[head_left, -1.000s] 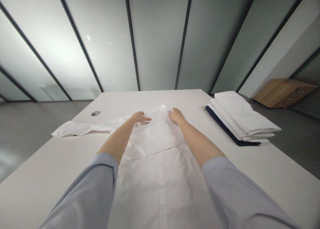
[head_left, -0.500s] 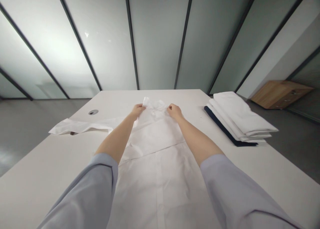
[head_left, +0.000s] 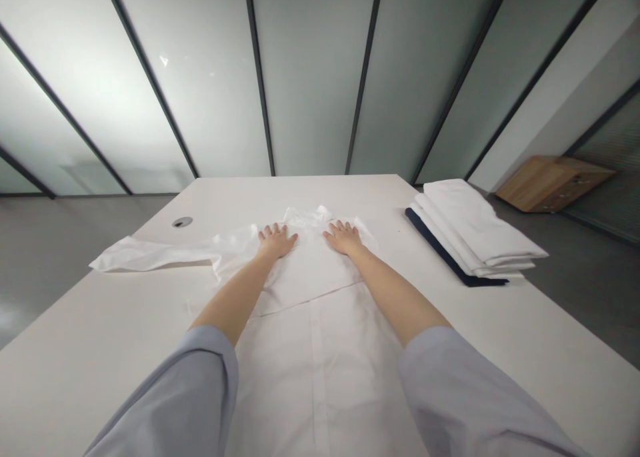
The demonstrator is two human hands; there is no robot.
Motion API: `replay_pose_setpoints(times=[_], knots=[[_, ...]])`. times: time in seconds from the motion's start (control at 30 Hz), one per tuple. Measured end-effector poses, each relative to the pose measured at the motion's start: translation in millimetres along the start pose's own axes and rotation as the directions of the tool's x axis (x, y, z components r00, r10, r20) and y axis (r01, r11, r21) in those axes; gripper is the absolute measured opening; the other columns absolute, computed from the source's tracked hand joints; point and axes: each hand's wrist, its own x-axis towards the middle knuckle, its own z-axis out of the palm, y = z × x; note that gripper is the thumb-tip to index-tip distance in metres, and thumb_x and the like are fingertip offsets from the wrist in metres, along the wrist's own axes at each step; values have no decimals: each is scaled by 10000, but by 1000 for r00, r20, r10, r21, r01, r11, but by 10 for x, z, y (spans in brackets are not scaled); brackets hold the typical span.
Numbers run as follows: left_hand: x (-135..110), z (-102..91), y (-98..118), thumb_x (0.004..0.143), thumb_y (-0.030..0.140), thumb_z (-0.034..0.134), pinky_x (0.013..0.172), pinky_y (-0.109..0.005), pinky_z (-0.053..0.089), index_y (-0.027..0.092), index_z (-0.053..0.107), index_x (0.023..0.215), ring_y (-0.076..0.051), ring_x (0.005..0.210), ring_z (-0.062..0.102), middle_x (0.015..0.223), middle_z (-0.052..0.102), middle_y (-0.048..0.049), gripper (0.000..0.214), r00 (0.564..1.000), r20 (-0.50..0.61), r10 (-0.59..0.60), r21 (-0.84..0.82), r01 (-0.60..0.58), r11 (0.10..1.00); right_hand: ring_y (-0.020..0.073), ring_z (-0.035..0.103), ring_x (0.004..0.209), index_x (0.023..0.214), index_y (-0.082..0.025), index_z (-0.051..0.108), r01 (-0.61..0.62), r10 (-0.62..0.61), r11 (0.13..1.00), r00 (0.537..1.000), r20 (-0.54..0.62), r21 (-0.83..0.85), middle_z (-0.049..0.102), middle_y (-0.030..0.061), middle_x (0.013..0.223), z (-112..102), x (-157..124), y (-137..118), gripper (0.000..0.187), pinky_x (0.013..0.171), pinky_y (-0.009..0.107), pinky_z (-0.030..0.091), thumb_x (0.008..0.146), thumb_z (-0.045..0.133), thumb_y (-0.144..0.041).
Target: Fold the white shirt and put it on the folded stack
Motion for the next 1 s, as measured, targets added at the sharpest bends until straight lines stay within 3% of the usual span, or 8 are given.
replay_pose_setpoints(times=[0.2,0.3,0.4,0.53,0.63,0.73,0.9,1.0], knots=[[3,-309,-75,938,490,272,948,-474,373,150,582,1192,-307,1089,565,1148,631,-167,525,995,-97,-37,73,44,996,317,482,1143,1150,-146,647,-9,3,999,993,-116,-52,571,169,1205,-162,31,7,419,984,473,330,993,323,-362],[56,-350,-96,932,419,330,956,-450,363,169,662,1082,-298,1100,554,1136,647,-153,441,991,-133,-27,69,37,997,271,484,1138,1103,-141,652,33,-36,999,973,-227,-15,566,147,1215,-209,145,6,325,973,380,348,961,380,-248],[160,-280,-84,901,355,402,964,-424,369,216,629,1192,-297,1217,474,1283,587,-122,394,978,-208,-28,-41,20,999,242,480,1150,1211,-165,578,50,-33,997,971,-236,67,518,113,1302,-183,279,20,327,943,326,377,915,437,-174],[366,-179,-59,852,317,492,1005,-417,350,211,450,1385,-282,1259,466,1304,588,-102,546,986,-78,-145,-272,119,955,280,506,1109,1199,-181,564,-46,63,990,990,-129,134,582,114,1194,-127,437,37,321,891,360,414,886,501,-215],[497,-160,-65,808,233,532,971,-379,373,214,514,1316,-270,1228,505,1262,618,-98,509,984,-6,-177,-361,163,918,304,482,1134,1205,-174,567,-100,117,983,988,-105,156,559,124,1225,-123,513,57,349,892,382,416,863,537,-236],[543,-165,-84,835,223,494,903,-339,415,201,601,1171,-245,1148,559,1188,644,-105,354,990,-42,-136,-406,108,907,285,477,1141,1240,-167,556,-102,123,978,986,-111,180,548,123,1236,-147,524,90,371,903,361,411,875,519,-223],[347,-253,-128,837,297,525,952,-369,408,193,530,1227,-260,1207,477,1277,549,-126,403,936,-343,-81,-252,-8,968,264,459,1156,1324,-141,492,-42,79,992,946,-316,121,495,139,1291,-277,326,112,436,946,354,381,897,494,-230],[46,-346,-155,863,367,484,929,-373,428,199,598,1107,-262,1131,533,1164,611,-111,317,979,-171,114,-80,-130,988,266,466,1145,1229,-175,574,71,-61,997,964,-257,30,530,119,1251,-356,19,78,340,968,374,361,927,471,-293]])
